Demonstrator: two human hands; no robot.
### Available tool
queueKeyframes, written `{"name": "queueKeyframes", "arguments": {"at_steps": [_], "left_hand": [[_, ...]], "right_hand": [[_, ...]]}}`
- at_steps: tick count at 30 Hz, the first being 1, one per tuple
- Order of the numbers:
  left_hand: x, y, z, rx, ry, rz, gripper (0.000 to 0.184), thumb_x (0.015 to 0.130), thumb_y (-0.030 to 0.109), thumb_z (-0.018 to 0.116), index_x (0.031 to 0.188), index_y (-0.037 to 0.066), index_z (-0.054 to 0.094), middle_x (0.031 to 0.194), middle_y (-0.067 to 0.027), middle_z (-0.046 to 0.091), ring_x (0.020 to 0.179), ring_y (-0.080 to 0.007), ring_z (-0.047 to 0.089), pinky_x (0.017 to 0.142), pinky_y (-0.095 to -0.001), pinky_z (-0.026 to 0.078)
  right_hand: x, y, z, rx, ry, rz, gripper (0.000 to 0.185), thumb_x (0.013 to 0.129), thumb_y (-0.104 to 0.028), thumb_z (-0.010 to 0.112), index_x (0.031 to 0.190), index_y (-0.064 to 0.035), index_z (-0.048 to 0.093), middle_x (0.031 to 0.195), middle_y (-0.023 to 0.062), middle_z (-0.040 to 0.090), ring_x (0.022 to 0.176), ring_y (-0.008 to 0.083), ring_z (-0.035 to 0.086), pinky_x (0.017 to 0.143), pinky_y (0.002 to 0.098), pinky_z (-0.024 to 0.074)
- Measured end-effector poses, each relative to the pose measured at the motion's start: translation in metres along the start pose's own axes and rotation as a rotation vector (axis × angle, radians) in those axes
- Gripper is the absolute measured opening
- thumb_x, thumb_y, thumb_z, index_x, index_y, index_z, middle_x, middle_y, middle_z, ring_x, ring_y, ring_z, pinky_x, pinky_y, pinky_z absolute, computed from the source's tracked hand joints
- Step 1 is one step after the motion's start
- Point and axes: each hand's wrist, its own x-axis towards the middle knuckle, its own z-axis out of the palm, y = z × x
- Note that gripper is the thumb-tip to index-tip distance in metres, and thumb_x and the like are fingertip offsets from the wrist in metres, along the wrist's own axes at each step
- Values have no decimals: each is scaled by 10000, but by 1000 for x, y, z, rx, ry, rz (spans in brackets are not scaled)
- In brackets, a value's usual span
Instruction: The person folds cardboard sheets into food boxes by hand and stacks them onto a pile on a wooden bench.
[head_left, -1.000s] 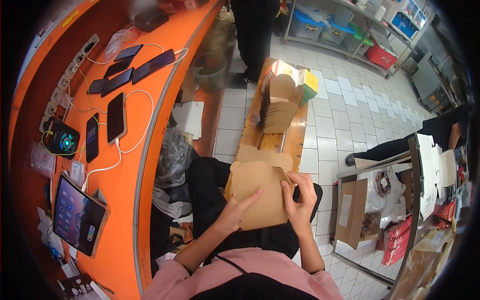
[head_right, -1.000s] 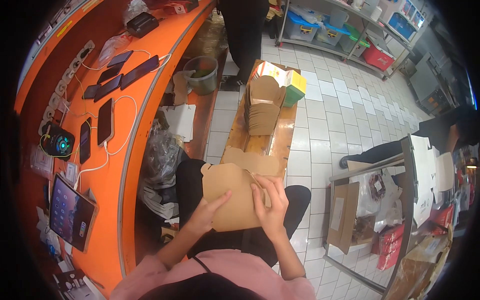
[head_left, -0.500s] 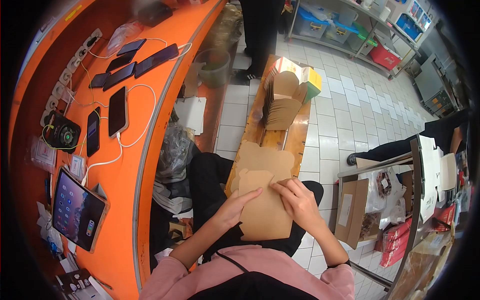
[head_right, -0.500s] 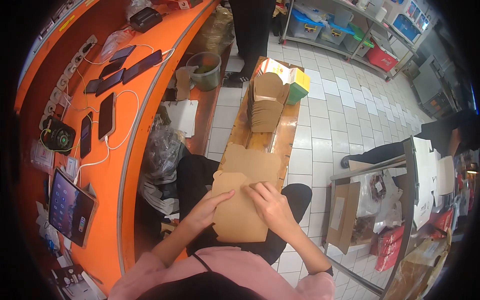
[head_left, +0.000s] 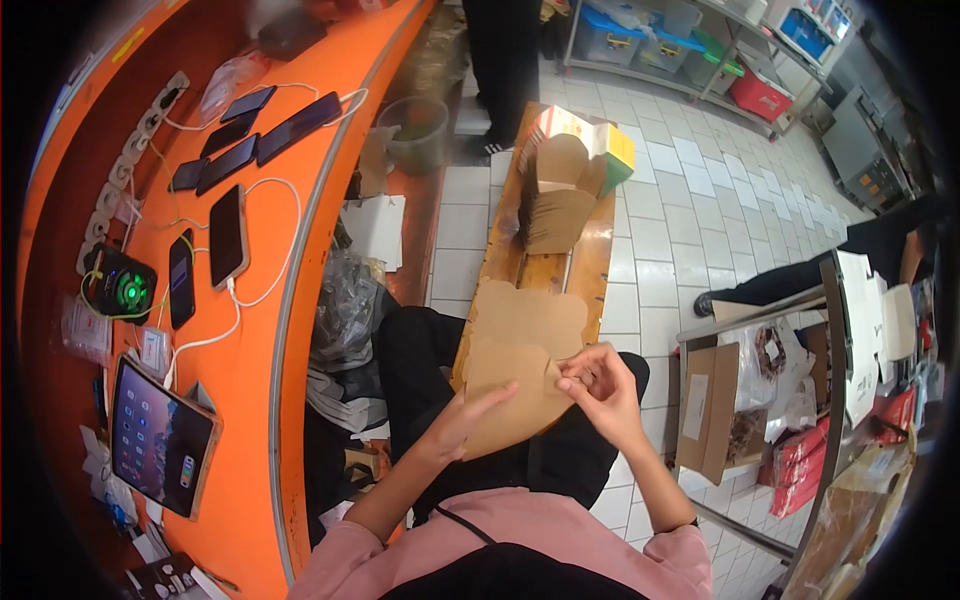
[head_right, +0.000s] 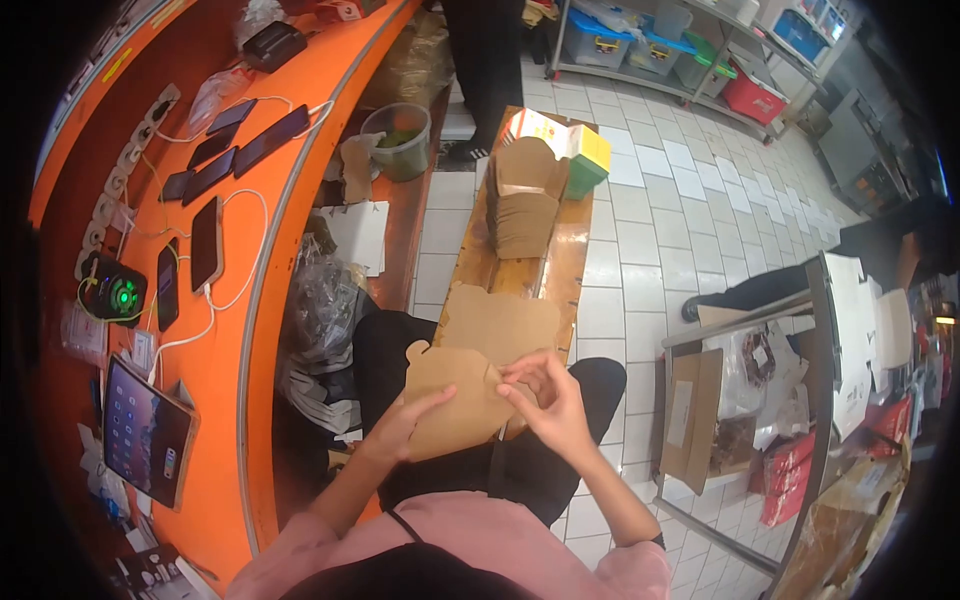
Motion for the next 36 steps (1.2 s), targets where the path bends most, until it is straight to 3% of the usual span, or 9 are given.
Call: {"name": "queueKeyframes", "arguments": {"at_steps": [1, 8, 14, 17, 20, 22, 26, 32, 36], "left_hand": [[-2, -1, 1, 44, -53, -19, 367, 864, 181, 560, 1178, 17, 465, 1075, -73, 552, 946, -148, 562, 791, -286, 470], [0, -3, 5, 304, -139, -129, 439, 874, 262, 560, 1215, 10, 447, 1085, -57, 541, 955, -115, 532, 791, -245, 443], [10, 14, -3, 410, -286, -268, 492, 857, 239, 590, 1250, 11, 402, 1085, -61, 542, 950, -105, 532, 801, -240, 435], [8, 9, -5, 821, -431, 218, 502, 825, 183, 635, 1238, 2, 414, 1094, -66, 551, 936, -107, 550, 815, -236, 432], [11, 3, -8, 628, -186, 98, 502, 805, 126, 650, 1233, -10, 425, 1135, -82, 537, 991, -120, 538, 853, -244, 420], [15, -2, -12, 461, -158, 54, 495, 804, 101, 644, 1233, -15, 427, 1155, -86, 524, 1032, -125, 514, 875, -250, 410], [9, 3, -20, 175, -386, 30, 504, 802, 32, 622, 1255, -22, 407, 1194, -85, 492, 1106, -136, 460, 924, -265, 384], [2, 7, -2, 194, -255, 190, 510, 805, -2, 605, 1268, -13, 390, 1189, -75, 492, 1108, -144, 465, 932, -270, 382], [8, 3, -10, 220, -241, 137, 474, 801, 15, 621, 1233, -14, 429, 1151, -69, 519, 1082, -142, 488, 919, -262, 394]], "right_hand": [[0, 1, -9, 3, -110, 41, 375, 836, -62, 596, 1171, 43, 464, 998, 63, 544, 985, 120, 522, 861, 258, 421], [-11, -8, -16, -309, -215, 436, 262, 884, -172, 555, 1042, 35, 585, 842, -3, 590, 781, 40, 490, 686, 204, 411], [-12, 1, -22, -421, -50, 234, 296, 900, -244, 522, 1061, -7, 594, 723, 48, 605, 626, 66, 475, 564, 213, 402], [-5, 3, -34, -460, 118, 162, 298, 916, -206, 479, 1082, 23, 572, 793, 109, 640, 702, 109, 575, 647, 243, 459], [-1, -20, -16, -549, 310, 84, 260, 877, -113, 516, 1090, 29, 561, 948, 169, 628, 934, 222, 615, 811, 310, 464], [-4, -26, -3, -986, 142, -385, 292, 805, -57, 584, 1092, -2, 567, 1077, 156, 579, 1089, 272, 530, 906, 370, 418], [-11, -24, 18, -1155, -31, -396, 450, 733, -159, 676, 1159, -88, 549, 1209, 67, 512, 1210, 265, 411, 1029, 576, 159], [-11, -30, 23, -1099, -128, -363, 485, 728, -197, 681, 1175, -76, 536, 1225, 76, 501, 1215, 276, 401, 1023, 580, 173], [-11, -22, 28, -928, -84, -342, 413, 720, -125, 682, 1110, -39, 575, 1121, 116, 565, 1133, 275, 486, 987, 436, 345]]}}
